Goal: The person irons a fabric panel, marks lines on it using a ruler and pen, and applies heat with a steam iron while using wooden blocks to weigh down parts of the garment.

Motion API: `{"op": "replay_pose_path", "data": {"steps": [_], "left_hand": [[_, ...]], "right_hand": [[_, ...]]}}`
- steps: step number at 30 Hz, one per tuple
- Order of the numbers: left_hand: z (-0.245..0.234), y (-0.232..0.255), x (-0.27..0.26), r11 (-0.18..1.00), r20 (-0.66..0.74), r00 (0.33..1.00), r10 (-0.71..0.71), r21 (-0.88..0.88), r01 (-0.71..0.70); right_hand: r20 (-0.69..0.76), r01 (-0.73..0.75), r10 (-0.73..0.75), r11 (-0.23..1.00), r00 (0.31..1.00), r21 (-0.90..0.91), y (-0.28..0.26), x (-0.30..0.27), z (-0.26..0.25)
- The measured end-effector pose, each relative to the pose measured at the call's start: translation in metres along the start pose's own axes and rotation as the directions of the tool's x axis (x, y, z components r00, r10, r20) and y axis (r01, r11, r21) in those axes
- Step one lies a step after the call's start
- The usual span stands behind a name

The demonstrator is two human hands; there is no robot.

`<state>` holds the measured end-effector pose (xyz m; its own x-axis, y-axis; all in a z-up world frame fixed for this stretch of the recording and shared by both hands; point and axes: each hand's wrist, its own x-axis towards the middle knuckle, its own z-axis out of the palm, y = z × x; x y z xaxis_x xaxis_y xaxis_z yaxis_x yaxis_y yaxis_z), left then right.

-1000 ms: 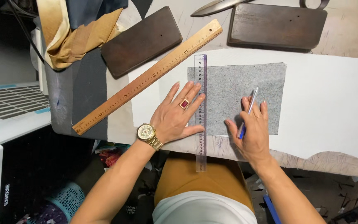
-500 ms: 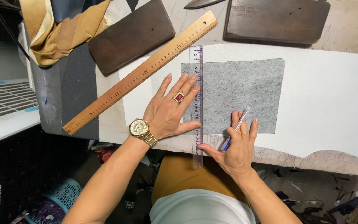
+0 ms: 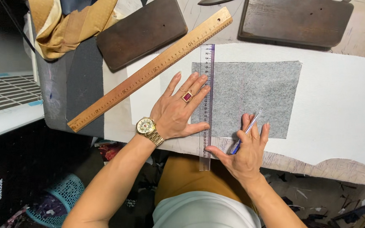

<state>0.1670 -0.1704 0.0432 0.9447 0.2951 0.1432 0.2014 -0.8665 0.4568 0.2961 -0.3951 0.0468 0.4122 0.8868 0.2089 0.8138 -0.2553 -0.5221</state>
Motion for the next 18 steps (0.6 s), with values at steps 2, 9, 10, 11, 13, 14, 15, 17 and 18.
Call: {"op": "replay_pose_path", "data": {"steps": [2, 9, 10, 11, 13, 14, 15, 17, 18], "left_hand": [[0.0004, -0.0005, 0.0000, 1.000, 0.003, 1.000, 0.003, 0.008, -0.003], [-0.0016, -0.0008, 0.0006, 1.000, 0.001, 1.000, 0.010, -0.004, -0.010], [-0.0012, -0.0008, 0.0008, 1.000, -0.002, 1.000, 0.012, -0.003, -0.012], [-0.0011, -0.0011, 0.0009, 1.000, -0.005, 1.000, 0.013, -0.002, -0.013], [-0.0007, -0.0012, 0.0013, 1.000, -0.004, 1.000, 0.015, 0.001, -0.015], [-0.0009, -0.0013, 0.0010, 1.000, -0.002, 1.000, 0.015, 0.005, -0.015], [-0.0014, -0.0011, 0.0012, 1.000, -0.002, 1.000, 0.014, 0.006, -0.014], [-0.0025, -0.0006, 0.0016, 1.000, -0.003, 1.000, 0.013, 0.002, -0.013], [-0.0026, -0.0006, 0.0013, 1.000, -0.002, 1.000, 0.011, 0.002, -0.011]], "right_hand": [[0.000, -0.001, 0.001, 1.000, 1.000, -0.005, 0.0004, -0.0003, 0.0002], [-0.001, -0.002, 0.001, 1.000, 1.000, -0.024, 0.0003, -0.0001, 0.0008], [-0.002, -0.001, 0.001, 1.000, 1.000, -0.022, 0.0004, -0.0003, 0.0011], [-0.002, -0.001, 0.001, 1.000, 1.000, -0.018, 0.0003, -0.0005, 0.0017], [0.002, -0.003, 0.003, 1.000, 1.000, -0.021, 0.0005, -0.0002, 0.0013], [0.005, -0.004, 0.004, 1.000, 1.000, -0.023, 0.0002, -0.0001, 0.0013], [0.006, -0.003, 0.003, 1.000, 1.000, -0.021, 0.0008, -0.0004, 0.0014], [0.008, -0.004, 0.004, 1.000, 1.000, -0.029, 0.0018, -0.0014, 0.0015], [0.009, -0.003, 0.003, 1.000, 1.000, -0.028, 0.0010, -0.0010, 0.0012]]}}
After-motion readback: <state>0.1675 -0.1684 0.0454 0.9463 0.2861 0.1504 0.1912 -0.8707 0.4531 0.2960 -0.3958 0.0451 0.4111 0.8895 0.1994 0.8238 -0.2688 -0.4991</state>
